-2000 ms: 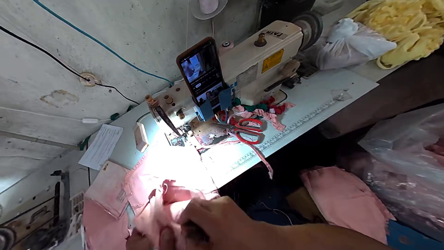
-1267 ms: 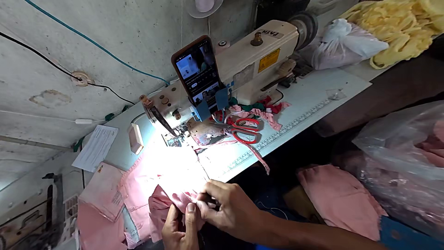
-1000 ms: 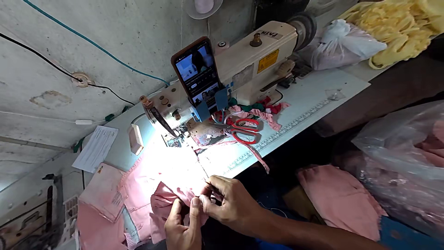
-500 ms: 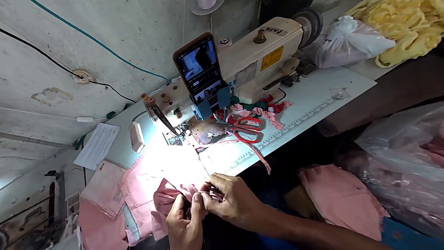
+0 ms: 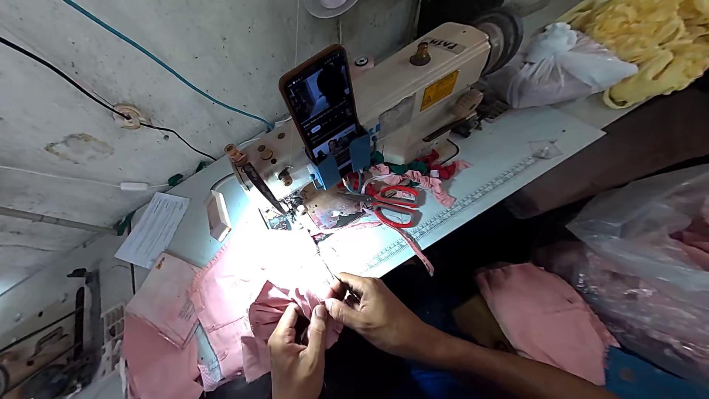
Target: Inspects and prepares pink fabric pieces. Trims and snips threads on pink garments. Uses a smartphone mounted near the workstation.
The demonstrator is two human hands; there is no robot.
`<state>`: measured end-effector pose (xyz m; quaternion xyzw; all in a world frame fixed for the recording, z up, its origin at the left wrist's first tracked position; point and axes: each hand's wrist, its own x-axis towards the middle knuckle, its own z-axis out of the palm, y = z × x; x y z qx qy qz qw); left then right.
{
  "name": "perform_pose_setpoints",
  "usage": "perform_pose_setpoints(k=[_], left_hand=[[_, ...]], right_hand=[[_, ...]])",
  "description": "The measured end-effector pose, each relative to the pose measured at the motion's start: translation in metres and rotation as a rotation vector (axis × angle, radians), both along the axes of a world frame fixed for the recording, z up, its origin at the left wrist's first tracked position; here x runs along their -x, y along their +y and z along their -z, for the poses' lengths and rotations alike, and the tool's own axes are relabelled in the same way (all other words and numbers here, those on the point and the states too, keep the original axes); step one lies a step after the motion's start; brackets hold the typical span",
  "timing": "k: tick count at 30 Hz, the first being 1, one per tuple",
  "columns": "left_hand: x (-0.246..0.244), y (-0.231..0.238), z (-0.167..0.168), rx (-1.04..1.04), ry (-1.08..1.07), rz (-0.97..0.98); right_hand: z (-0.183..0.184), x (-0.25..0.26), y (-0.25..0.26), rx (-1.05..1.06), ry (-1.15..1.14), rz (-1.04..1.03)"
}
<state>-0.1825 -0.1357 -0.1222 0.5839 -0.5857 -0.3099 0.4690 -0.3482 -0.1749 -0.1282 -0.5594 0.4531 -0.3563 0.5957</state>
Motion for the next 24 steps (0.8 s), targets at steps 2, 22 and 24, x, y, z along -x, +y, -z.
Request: perform_pose_setpoints(k=[2,22,24], left_hand=[[-0.001,0.000,0.000,-0.013,-0.002,0.016],[-0.005,-0.012,-0.007,-0.088,-0.083,0.032],[-0.005,-0.012,-0.007,-0.095,-0.034,0.042]], right_hand=[[0.001,0.001,-0.001,-0.020,0.000,0.003],[-0.016,0.018,0.002,-0.415,-0.312,-0.159],[-0.016,0.019,0.002,-0.416,-0.312,-0.158]])
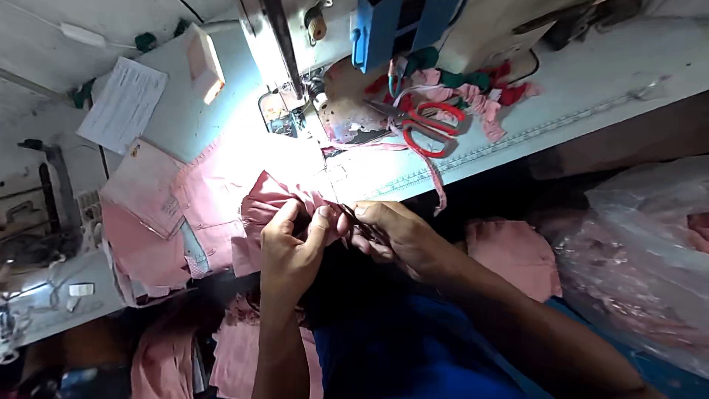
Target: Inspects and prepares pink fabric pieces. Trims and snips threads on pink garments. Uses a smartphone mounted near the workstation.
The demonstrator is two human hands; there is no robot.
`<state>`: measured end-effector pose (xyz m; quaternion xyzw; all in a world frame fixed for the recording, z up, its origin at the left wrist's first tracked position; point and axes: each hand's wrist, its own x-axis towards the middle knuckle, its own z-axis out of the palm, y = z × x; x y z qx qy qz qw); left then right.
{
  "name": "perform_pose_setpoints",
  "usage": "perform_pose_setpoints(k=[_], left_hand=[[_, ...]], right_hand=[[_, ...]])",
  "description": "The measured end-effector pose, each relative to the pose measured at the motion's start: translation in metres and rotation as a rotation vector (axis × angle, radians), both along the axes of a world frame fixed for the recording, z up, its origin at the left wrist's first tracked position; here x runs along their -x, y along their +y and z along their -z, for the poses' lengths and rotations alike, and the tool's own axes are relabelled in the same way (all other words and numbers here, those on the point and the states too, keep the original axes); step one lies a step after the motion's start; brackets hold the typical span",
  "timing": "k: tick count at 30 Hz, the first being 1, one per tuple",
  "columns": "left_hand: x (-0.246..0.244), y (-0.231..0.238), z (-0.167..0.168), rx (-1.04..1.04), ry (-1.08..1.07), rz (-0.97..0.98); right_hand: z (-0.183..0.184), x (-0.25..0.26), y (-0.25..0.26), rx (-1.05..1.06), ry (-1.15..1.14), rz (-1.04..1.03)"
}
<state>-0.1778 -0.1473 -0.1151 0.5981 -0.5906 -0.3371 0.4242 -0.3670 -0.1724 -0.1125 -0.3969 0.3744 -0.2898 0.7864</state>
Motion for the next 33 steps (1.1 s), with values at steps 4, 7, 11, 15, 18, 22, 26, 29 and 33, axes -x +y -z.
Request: perform_pose_setpoints(k=[4,7,11,15,18,22,26,29,33], left_hand=[[0.000,0.000,-0.001,0.001,0.016,0.011],[0.000,0.000,-0.001,0.000,-0.008,0.014],[0.001,0.001,0.000,0.003,-0.047,0.009],[0.002,0.001,0.000,-0.005,-0.092,-0.003],[0.001,0.002,-0.001,0.007,-0.127,0.002],[0.001,0.001,0.000,0.025,-0.151,0.021],[0.001,0.001,0.001,0.012,-0.135,0.011],[0.000,0.001,0.001,0.010,-0.133,0.012],[0.001,0.001,0.000,0.015,-0.165,0.015]], right_hand=[[-0.001,0.000,-0.002,0.057,0.049,-0.019],[-0.001,-0.002,-0.004,0.101,0.107,-0.018],[0.005,-0.006,-0.003,0.201,0.238,0.043],[0.004,-0.008,-0.002,0.197,0.257,0.064],[0.005,-0.010,-0.004,0.181,0.261,0.069],[0.010,-0.013,-0.006,0.191,0.239,0.091],[0.011,-0.014,-0.008,0.127,0.181,0.078],[0.006,-0.012,-0.009,0.118,0.196,0.049],[0.007,-0.012,-0.010,0.133,0.227,0.049]])
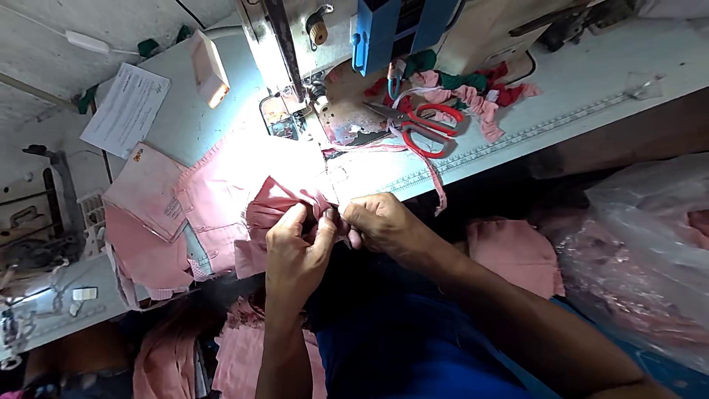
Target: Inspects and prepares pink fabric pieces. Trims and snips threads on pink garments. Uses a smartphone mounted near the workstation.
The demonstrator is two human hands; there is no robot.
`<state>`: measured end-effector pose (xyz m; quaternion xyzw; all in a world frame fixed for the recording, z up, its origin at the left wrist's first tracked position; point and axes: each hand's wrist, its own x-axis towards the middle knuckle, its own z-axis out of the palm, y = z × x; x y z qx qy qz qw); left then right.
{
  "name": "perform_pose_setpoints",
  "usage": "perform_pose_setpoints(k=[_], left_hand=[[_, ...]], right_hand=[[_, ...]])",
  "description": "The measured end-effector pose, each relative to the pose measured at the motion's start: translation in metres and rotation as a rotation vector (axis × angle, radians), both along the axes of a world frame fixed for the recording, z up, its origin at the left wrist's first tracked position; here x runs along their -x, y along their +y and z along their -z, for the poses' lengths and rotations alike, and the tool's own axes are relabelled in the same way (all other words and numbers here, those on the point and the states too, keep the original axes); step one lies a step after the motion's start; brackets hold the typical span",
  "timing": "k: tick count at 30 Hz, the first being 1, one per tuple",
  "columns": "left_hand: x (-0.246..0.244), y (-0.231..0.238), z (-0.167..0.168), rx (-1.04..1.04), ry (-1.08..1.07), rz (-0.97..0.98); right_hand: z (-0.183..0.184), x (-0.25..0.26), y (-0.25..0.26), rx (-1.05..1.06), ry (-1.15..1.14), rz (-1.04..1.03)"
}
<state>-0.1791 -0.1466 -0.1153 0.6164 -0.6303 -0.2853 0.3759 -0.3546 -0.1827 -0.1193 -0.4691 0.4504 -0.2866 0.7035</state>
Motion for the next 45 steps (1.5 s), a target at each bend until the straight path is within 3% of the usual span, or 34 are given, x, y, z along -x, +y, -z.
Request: perform_pose_setpoints(k=[5,11,16,21,24,26,28,30,33,36,40,45], left_hand=[[-0.002,-0.001,0.003,0.001,0.006,0.007],[-0.003,-0.002,0.009,0.046,-0.001,0.021],[-0.007,-0.003,0.013,0.051,0.055,0.022],[-0.005,-0.001,0.014,0.073,0.077,0.003],[-0.006,-0.001,0.011,0.086,0.152,0.025],[-0.007,-0.001,0.012,0.096,0.152,0.008],[-0.008,0.001,0.011,0.095,0.167,-0.011],[-0.009,0.003,0.011,0.091,0.172,-0.017],[-0.009,0.005,0.014,0.100,0.098,0.005],[-0.010,0.007,0.014,0.129,-0.006,0.029],[-0.006,0.008,0.017,0.244,-0.049,-0.015],[-0.007,0.005,0.007,0.012,0.088,-0.189]], right_hand=[[0.005,-0.004,0.000,-0.019,-0.052,0.016],[0.003,-0.005,-0.001,0.017,0.043,-0.010],[0.003,-0.006,-0.002,-0.224,-0.215,-0.009],[0.004,-0.007,0.001,-0.160,-0.187,0.015],[0.005,-0.006,0.005,-0.384,-0.430,-0.003],[0.007,-0.003,0.004,-0.241,-0.323,-0.051],[0.006,0.002,0.003,0.147,0.060,-0.042],[0.014,-0.002,0.007,0.535,0.346,0.119],[0.022,-0.004,0.003,0.827,0.390,0.145],[0.023,-0.008,0.000,0.889,0.435,0.128],[0.017,-0.022,0.000,0.589,0.301,0.285],[0.021,-0.025,0.003,0.783,0.400,0.288]])
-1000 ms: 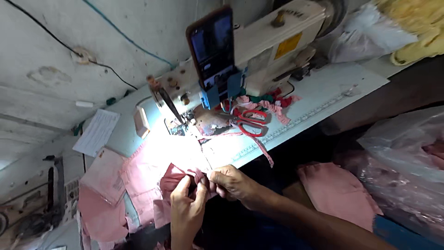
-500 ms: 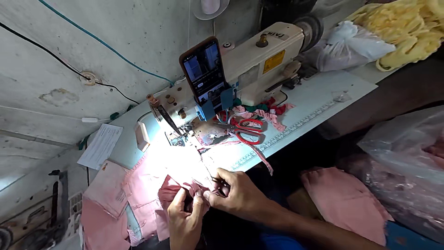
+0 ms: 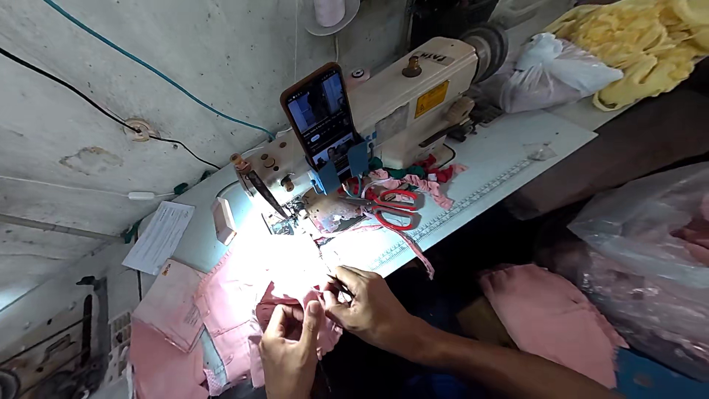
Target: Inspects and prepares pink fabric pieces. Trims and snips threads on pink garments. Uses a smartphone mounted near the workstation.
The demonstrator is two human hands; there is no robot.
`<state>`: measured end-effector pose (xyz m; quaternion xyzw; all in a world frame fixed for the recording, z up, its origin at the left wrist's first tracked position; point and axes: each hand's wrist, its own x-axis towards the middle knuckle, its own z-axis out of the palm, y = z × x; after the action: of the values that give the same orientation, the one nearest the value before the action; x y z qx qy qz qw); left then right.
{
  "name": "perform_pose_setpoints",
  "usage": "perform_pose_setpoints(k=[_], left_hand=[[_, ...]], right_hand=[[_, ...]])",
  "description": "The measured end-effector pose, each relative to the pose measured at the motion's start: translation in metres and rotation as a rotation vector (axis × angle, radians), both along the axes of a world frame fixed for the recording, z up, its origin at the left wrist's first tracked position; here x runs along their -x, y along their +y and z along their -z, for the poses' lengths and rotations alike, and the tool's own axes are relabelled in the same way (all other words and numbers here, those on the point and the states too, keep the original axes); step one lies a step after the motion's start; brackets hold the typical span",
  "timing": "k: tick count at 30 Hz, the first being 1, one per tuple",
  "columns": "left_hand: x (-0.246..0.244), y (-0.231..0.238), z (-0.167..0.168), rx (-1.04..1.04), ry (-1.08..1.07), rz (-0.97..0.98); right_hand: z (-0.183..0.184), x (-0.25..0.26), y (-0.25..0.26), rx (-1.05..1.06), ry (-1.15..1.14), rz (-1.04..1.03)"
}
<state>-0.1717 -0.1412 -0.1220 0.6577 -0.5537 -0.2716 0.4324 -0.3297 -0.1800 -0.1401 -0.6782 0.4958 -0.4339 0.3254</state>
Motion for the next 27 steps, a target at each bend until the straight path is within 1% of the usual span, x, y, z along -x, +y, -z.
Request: perform_pose_setpoints(k=[2,4,6,9,11,13,15,17,19,21,25,27], left_hand=[[-0.002,-0.002,-0.001,-0.022,0.007,0.004],[-0.003,-0.002,0.001,-0.010,0.026,0.065],[-0.004,-0.002,0.001,-0.011,0.002,0.087],[-0.004,0.001,0.000,-0.029,-0.159,0.049],[0.000,0.004,-0.005,-0.024,-0.277,0.003],[0.007,0.006,-0.009,0.014,-0.326,-0.022],[0.009,0.005,-0.007,0.040,-0.268,0.000],[0.005,0.002,-0.002,0.011,-0.160,0.059],[0.001,-0.001,0.002,0.012,-0.114,0.088],[0.000,0.000,0.003,0.045,-0.083,0.098],[0.011,0.001,-0.001,0.125,-0.018,0.101],[0.013,-0.007,-0.002,0.138,0.004,0.109]], right_hand=[[-0.001,0.000,0.002,0.029,0.054,-0.017],[-0.001,0.000,0.004,0.034,0.119,-0.042],[0.001,0.001,0.006,0.045,0.184,-0.052],[0.002,0.002,0.007,0.088,0.242,-0.047],[0.002,0.001,0.006,0.135,0.254,0.014],[0.002,0.001,0.004,0.116,0.239,0.059],[0.001,0.000,0.004,0.085,0.230,0.064],[0.002,0.001,0.005,0.098,0.241,0.037],[0.003,0.002,0.007,0.110,0.243,0.014],[0.002,0.005,0.007,0.046,0.170,-0.019],[-0.008,0.010,-0.003,-0.315,-0.194,-0.109],[-0.012,0.014,-0.009,-0.445,-0.266,-0.139]])
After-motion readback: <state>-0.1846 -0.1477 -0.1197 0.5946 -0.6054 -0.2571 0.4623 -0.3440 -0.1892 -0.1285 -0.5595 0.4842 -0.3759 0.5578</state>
